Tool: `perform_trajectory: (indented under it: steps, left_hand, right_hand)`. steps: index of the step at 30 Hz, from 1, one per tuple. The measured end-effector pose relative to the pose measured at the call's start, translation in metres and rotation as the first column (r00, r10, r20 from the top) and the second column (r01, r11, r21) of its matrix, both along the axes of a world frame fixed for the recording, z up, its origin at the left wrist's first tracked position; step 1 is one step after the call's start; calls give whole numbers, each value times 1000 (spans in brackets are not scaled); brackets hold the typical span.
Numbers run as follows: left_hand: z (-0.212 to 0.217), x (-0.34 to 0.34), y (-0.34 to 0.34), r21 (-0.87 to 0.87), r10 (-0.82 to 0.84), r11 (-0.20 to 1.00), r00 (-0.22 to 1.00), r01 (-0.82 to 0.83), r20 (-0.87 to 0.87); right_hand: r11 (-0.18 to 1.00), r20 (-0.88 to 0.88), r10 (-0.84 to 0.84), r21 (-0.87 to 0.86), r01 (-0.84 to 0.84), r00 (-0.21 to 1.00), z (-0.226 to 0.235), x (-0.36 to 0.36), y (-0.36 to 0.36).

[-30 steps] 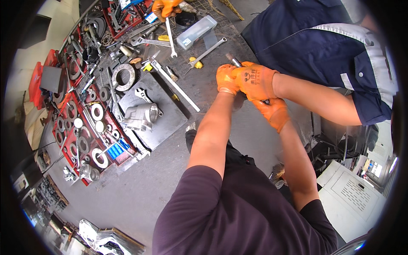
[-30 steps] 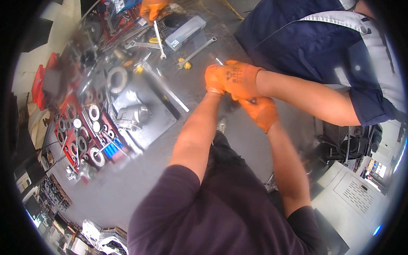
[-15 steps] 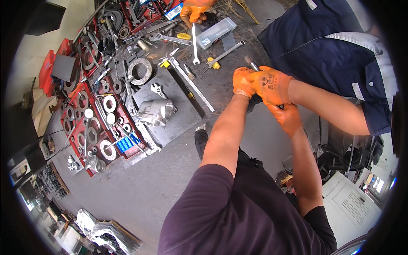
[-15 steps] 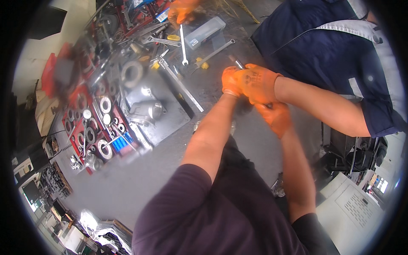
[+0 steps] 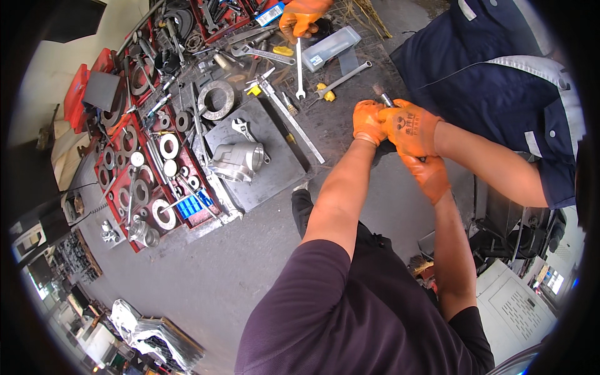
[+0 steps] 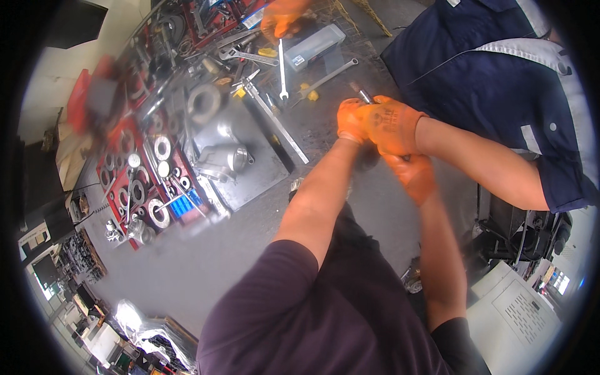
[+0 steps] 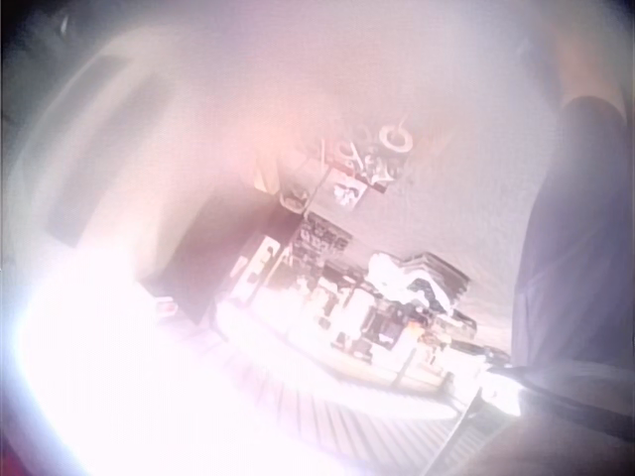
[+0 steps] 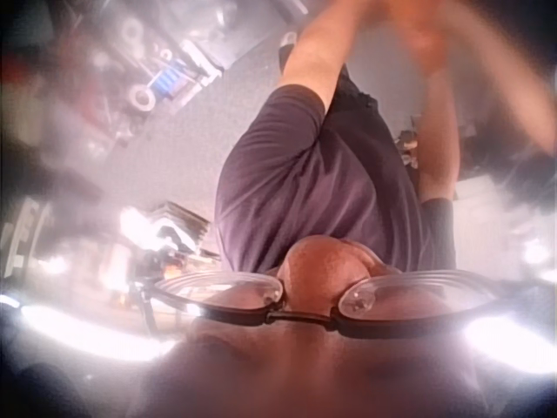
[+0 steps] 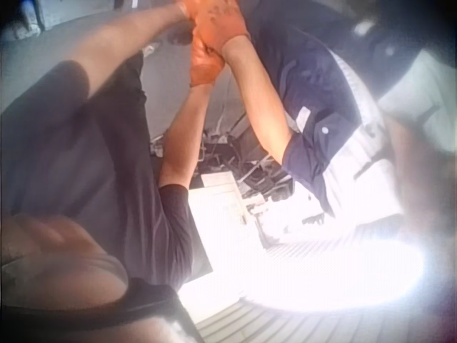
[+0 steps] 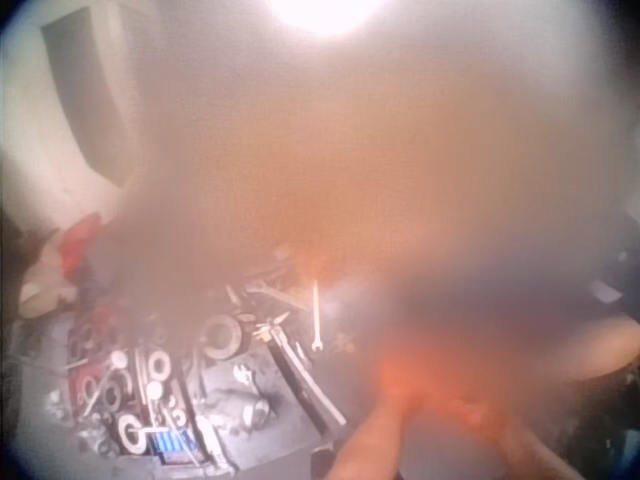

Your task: The person operates a CNC machine control panel, then walks to a workbench to assemble a metal part with a coworker using a wrench. The person then uses a pneumatic tool to deburr the interior of a metal casting.

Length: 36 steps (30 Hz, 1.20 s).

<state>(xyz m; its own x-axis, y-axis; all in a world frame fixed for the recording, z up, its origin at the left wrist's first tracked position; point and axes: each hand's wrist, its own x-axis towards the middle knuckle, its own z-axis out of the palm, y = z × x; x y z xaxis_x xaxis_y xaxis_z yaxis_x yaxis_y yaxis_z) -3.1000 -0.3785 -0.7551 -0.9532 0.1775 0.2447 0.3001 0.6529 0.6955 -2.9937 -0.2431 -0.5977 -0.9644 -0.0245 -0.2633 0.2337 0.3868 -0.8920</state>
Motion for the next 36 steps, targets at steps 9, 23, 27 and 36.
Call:
perform_trajectory:
  steps: [9, 23, 27, 36]
  left_hand:
    - [7, -2, -3, -55, -24, 998, 998, 27, 63]
    - [1, -1, -4, -207, -74, 974, 992, 93, 98]
    - [3, 1, -4, -64, -61, 996, 998, 61, 1]
    - [10, 4, -11, 249, -14, 968, 997, -4, 69]
  right_hand:
    - [991, -24, 83, 103, -80, 996, 6, -5, 3]
    - [977, 8, 68, 203, -69, 998, 2, 0, 5]
    - [973, -83, 66, 226, -45, 994, -11, 5, 11]
    - [928, 18, 105, 356, -104, 994, 1, 5, 9]
